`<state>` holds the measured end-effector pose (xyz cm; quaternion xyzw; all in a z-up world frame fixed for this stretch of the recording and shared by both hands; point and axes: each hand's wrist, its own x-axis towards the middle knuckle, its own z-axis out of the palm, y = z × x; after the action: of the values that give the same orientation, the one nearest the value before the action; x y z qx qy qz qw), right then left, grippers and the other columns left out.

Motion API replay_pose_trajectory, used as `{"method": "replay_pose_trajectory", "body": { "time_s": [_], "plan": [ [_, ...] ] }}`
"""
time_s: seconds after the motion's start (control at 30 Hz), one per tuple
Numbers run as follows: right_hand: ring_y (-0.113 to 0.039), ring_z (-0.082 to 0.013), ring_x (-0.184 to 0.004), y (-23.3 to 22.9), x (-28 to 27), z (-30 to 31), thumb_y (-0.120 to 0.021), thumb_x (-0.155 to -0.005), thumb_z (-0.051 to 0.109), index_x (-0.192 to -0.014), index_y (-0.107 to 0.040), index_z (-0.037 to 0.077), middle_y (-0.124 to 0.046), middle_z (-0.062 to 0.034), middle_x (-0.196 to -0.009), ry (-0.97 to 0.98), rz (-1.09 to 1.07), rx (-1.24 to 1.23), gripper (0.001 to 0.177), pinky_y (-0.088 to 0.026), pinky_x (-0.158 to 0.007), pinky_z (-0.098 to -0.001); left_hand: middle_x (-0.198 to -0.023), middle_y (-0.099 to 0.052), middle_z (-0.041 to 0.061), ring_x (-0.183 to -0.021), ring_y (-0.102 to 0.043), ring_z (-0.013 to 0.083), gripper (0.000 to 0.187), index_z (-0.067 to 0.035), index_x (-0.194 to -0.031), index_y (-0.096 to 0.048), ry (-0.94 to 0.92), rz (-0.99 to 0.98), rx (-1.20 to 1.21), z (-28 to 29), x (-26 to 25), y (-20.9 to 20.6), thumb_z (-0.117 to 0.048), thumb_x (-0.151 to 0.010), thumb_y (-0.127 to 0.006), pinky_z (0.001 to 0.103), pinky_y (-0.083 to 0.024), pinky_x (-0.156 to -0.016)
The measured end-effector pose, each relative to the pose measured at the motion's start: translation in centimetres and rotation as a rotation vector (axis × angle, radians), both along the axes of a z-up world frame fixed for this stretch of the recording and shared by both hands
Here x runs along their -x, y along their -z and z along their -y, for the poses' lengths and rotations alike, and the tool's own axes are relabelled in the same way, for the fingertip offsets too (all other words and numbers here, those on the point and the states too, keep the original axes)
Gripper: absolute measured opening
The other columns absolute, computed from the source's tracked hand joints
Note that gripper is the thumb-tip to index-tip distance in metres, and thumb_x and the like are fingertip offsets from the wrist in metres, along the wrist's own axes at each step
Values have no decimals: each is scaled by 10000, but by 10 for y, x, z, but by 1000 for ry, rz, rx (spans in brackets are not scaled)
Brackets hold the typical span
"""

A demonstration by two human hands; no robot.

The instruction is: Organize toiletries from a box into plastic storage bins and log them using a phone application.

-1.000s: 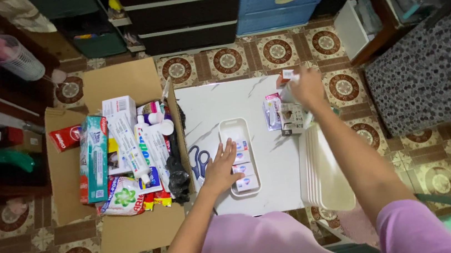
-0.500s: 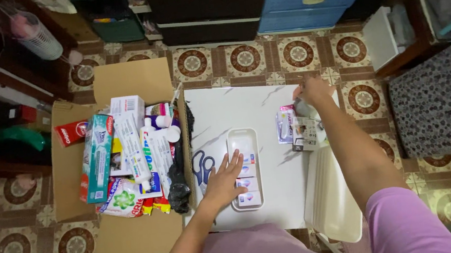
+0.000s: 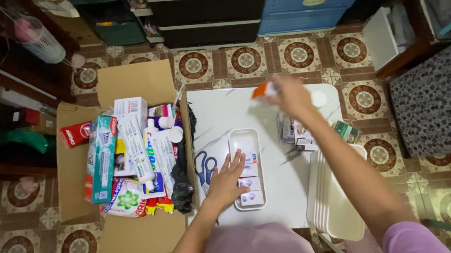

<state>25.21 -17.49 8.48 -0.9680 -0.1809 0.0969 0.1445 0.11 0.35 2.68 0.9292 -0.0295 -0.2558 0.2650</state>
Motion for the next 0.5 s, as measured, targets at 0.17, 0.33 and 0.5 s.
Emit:
{"method": "replay_pose_trajectory", "body": {
  "time_s": [0.17,0.33,0.5],
  "plan": [
    [-723,-237,-1006,10,61,-35,-731,-844,414,-1301,-653,222,-741,-39,-1104,-246,-227,-66,501,-609,-824,-400,-1719,-22,-22,-1573,-81,299,1094,-217,-1632,-101,37,13,-56,0,-2,14,-451,-817,-791,650,-195,-1198],
    [-680,-356,-1004,31,104,-40,-783,-794,459,-1222,-686,200,-711,-114,-1080,-320,-132,2,510,-570,-824,-471,-1720,-32,26,-1581,-77,316,1102,-202,-1635,-126,30,69,-53,0,1,23,-463,-808,-804,647,-205,-1206],
    [-651,-399,-978,115,104,-30,-727,-866,344,-1213,-718,226,-704,-121,-1115,-347,-128,-124,367,-549,-806,-492,-1728,-15,48,-1587,-38,312,1111,-190,-1629,-132,44,68,-59,1,2,29,-463,-797,-816,653,-195,-1202]
  ]
}}
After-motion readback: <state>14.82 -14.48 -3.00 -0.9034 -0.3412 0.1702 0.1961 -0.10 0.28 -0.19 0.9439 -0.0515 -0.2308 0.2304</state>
